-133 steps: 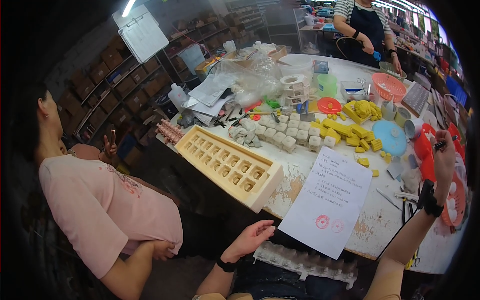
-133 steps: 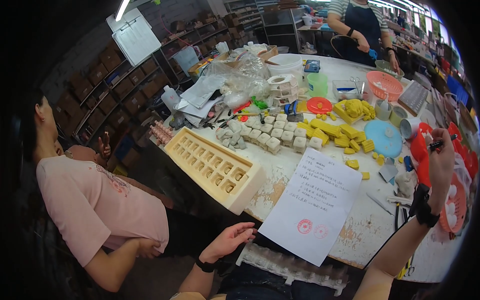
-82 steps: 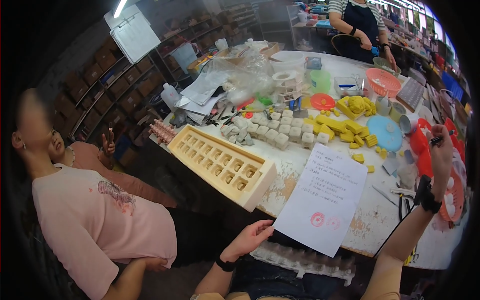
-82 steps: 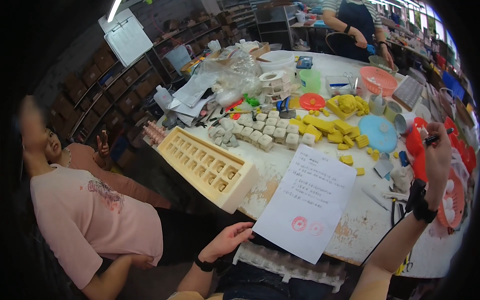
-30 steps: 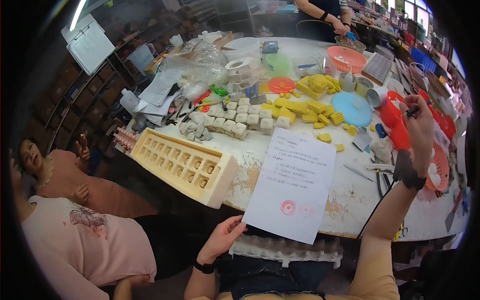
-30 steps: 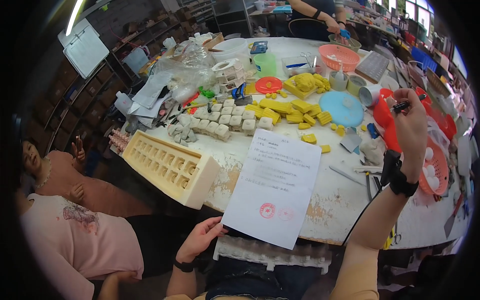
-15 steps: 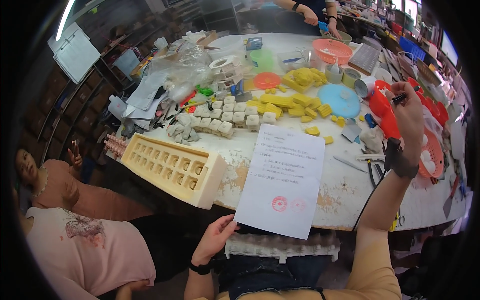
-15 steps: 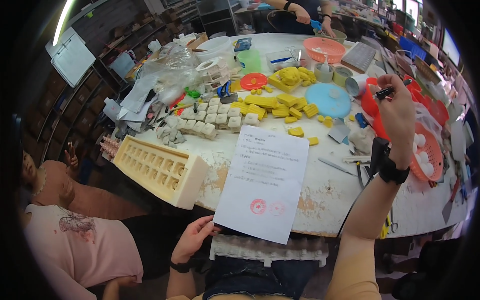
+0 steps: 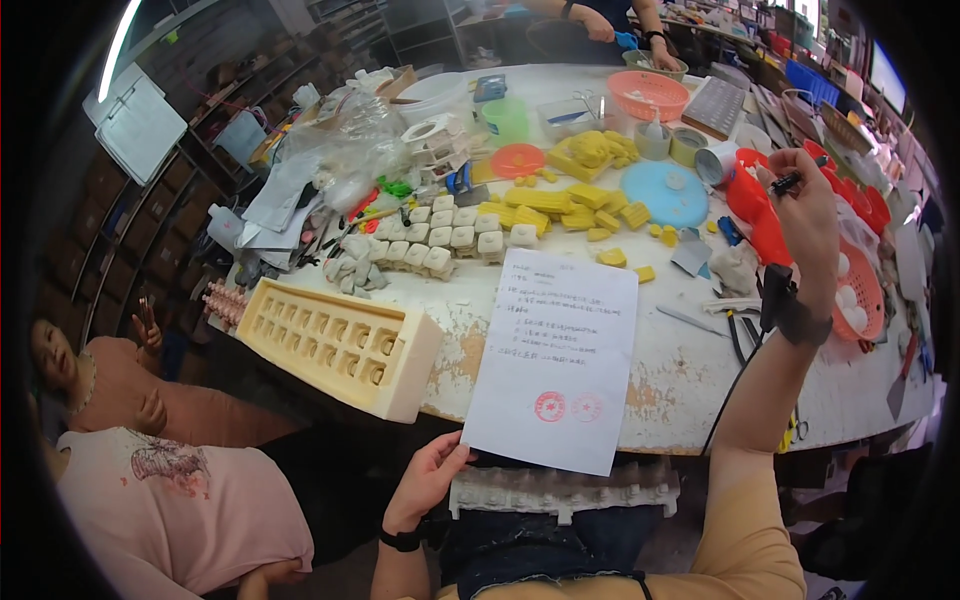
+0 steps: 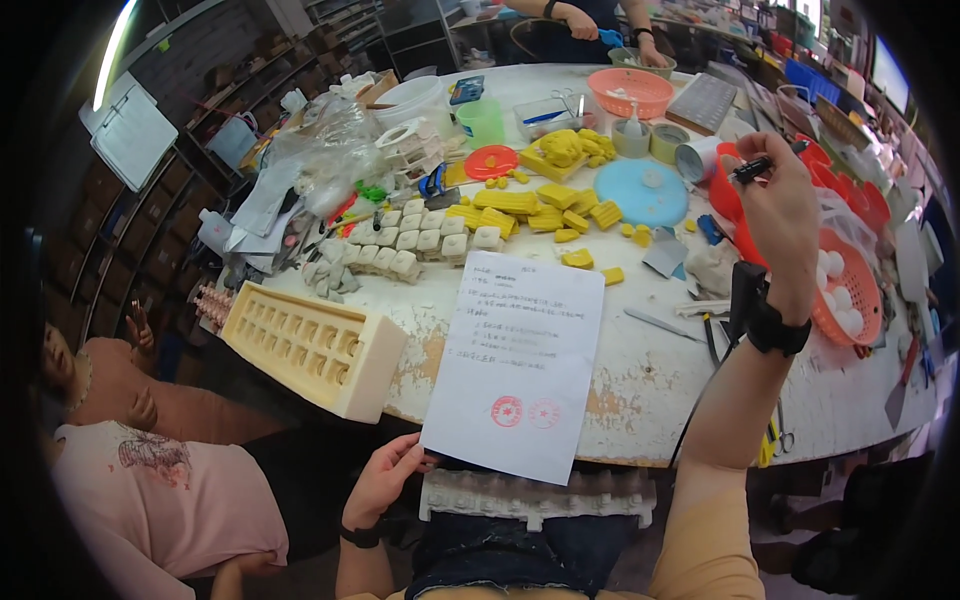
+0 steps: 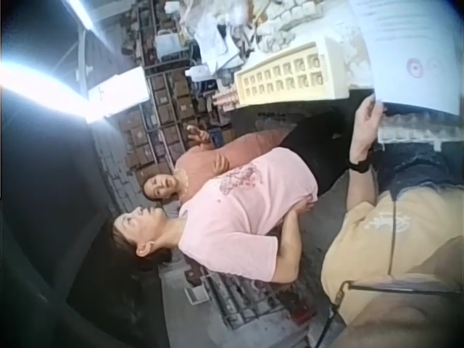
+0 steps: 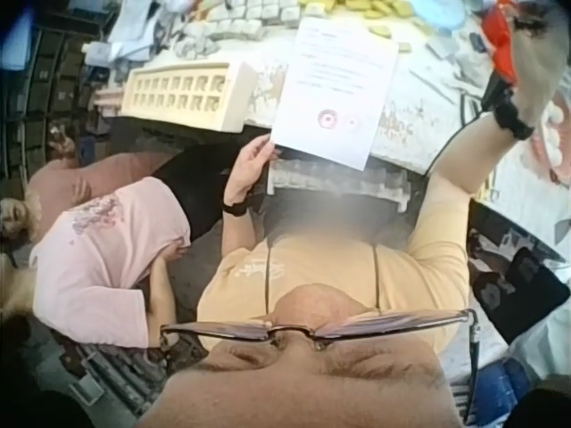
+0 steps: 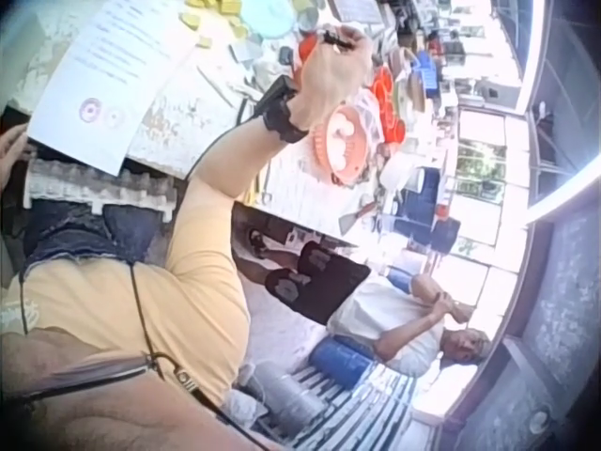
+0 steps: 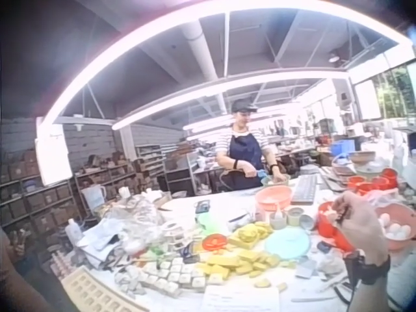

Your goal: Trim excess plastic flash from white molded components using a utility knife.

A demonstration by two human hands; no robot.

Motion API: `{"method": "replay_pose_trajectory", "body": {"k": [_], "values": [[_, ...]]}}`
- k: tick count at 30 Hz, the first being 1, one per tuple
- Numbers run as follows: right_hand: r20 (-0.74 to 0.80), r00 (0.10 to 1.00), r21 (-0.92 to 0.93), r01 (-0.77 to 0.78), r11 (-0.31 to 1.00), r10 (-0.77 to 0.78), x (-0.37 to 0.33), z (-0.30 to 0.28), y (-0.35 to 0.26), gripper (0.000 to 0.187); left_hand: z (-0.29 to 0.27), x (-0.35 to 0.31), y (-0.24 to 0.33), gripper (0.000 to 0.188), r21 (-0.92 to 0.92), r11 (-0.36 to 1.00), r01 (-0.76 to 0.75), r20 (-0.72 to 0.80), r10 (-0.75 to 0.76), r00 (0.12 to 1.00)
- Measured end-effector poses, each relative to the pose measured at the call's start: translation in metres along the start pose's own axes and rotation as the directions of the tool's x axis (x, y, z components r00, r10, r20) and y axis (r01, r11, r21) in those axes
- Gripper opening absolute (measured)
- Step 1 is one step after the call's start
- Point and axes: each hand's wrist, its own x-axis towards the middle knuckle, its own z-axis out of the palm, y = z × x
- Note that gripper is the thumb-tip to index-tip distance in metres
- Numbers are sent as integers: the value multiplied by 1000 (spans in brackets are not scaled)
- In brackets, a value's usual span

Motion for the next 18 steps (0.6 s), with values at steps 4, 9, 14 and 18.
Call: {"method": "replay_pose_trajectory", "body": {"k": [4,9,14,18], "values": [[-12,1000,15,6,1000,-6,1,2,3,26,1,0,1,38,-2,1000,16,-6,-16,1000],[-9,999,14,31,999,-31,0,3,0,27,3,0,1,35,23,999,-31,-18,31,999],[-5,1000,-8,10,1000,-10,-1,2,-5,27,2,1,1,35,28,999,-26,-17,27,999],[-10,1000,11,19,1000,-19,0,2,-2,27,1,2,0,37,19,1000,-14,7,14,1000]]}}
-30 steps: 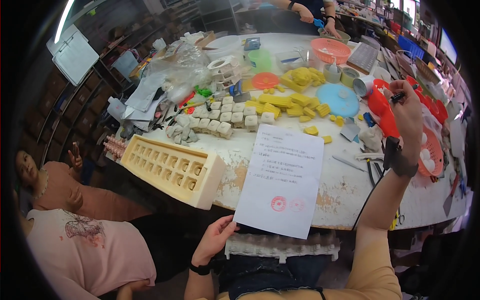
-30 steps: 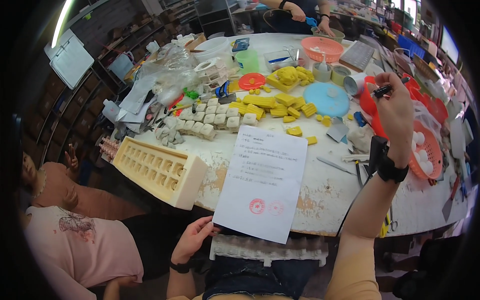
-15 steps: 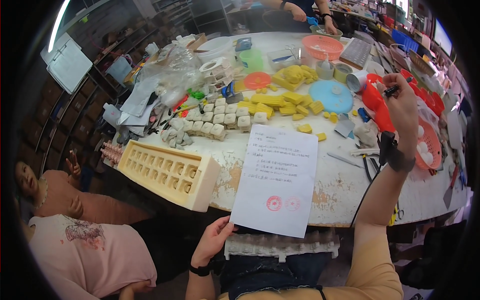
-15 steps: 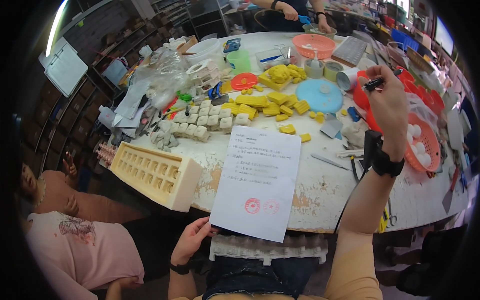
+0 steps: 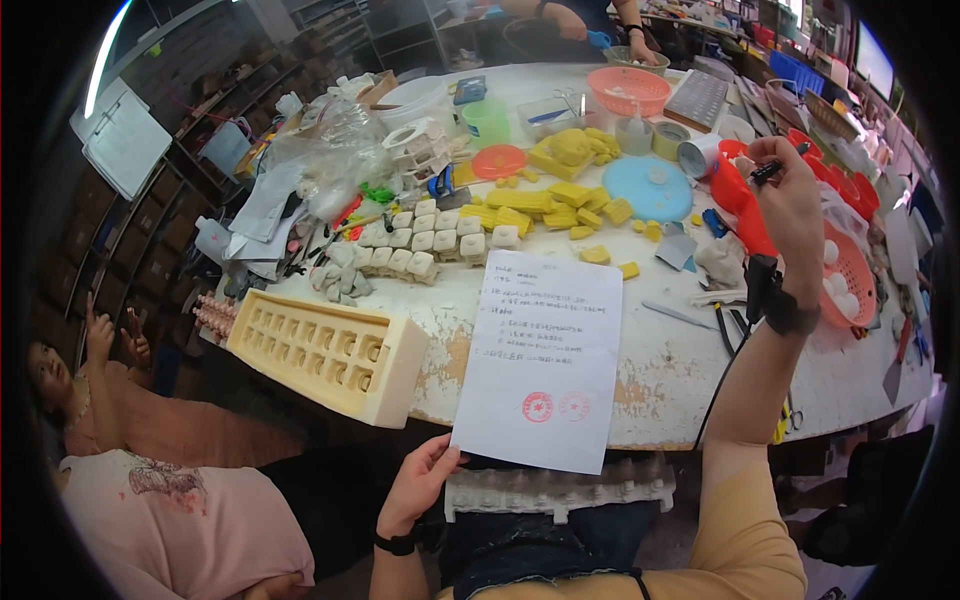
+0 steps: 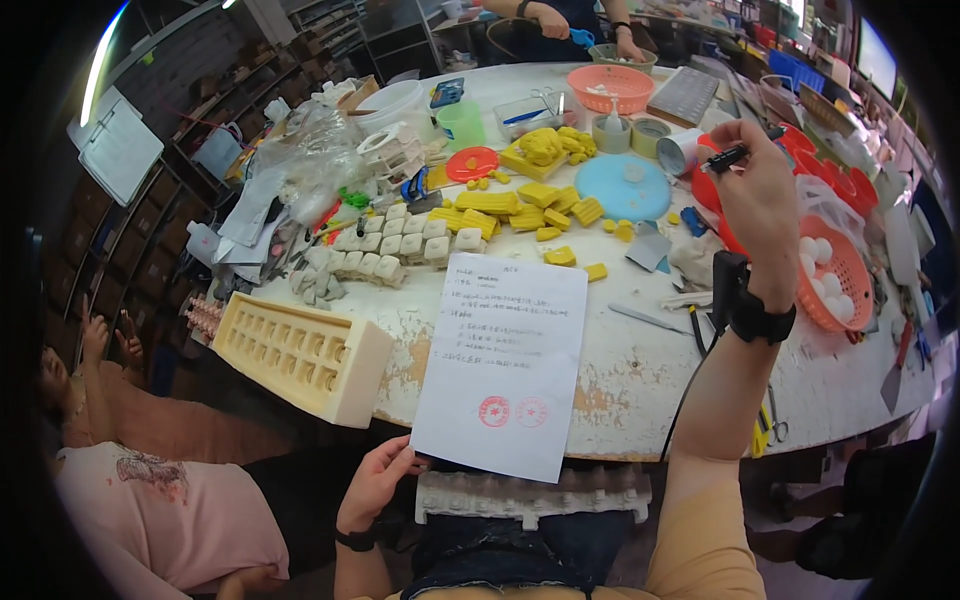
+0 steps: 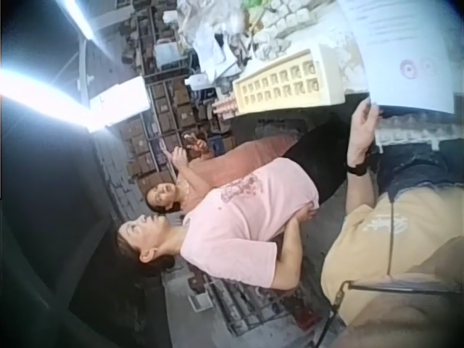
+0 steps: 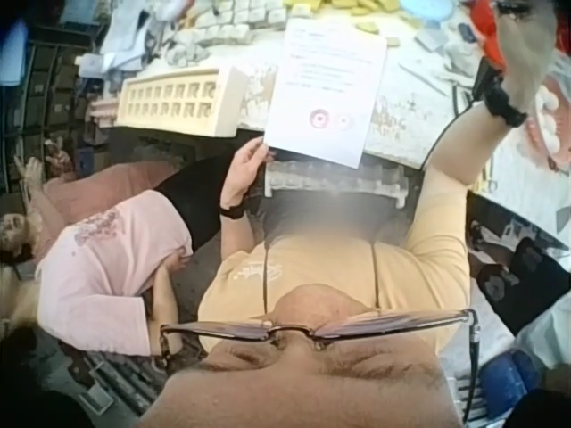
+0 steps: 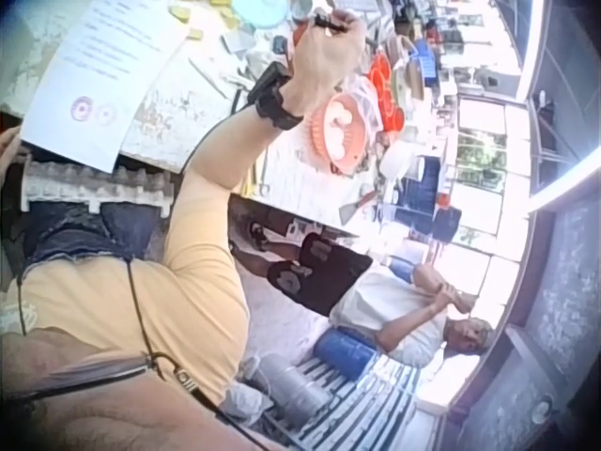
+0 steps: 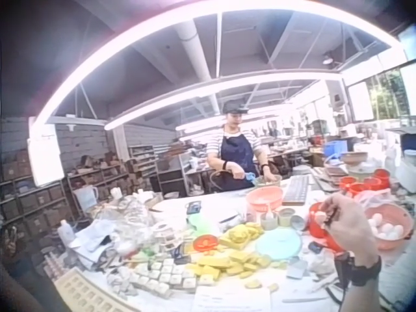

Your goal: Trim excess plastic flash from white molded components using a utility knife.

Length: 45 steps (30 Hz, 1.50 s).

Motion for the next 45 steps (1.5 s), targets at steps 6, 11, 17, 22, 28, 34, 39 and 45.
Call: {"method": "replay_pose_trajectory", "body": {"k": [6,11,17,22,28,34,39,45], "values": [[14,1000,-22,-24,999,24,-1,-1,-4,25,2,0,2,38,13,1000,8,1,-8,1000],[13,1000,-16,-18,1000,19,-1,-1,-2,25,2,0,2,38,-1,1000,12,-1,-12,1000],[12,999,-21,-36,999,37,-1,-1,-4,25,2,0,2,39,4,1000,24,-5,-24,1000],[9,999,-4,-39,999,39,-2,-2,-5,25,2,1,0,40,20,1000,19,-6,-19,1000],[1,999,-28,-40,999,40,-3,-2,-7,26,5,0,-2,34,32,999,-1,-45,2,999],[-2,999,-27,-37,999,37,-4,-3,-11,27,8,2,4,34,22,1000,-22,-41,23,999],[-3,999,-27,-44,999,44,-2,-1,-7,26,7,6,5,32,42,998,-37,-67,40,997],[2,1000,-10,-23,1000,23,-2,-1,-5,25,4,10,-1,29,9,999,-36,-82,36,996]]}}
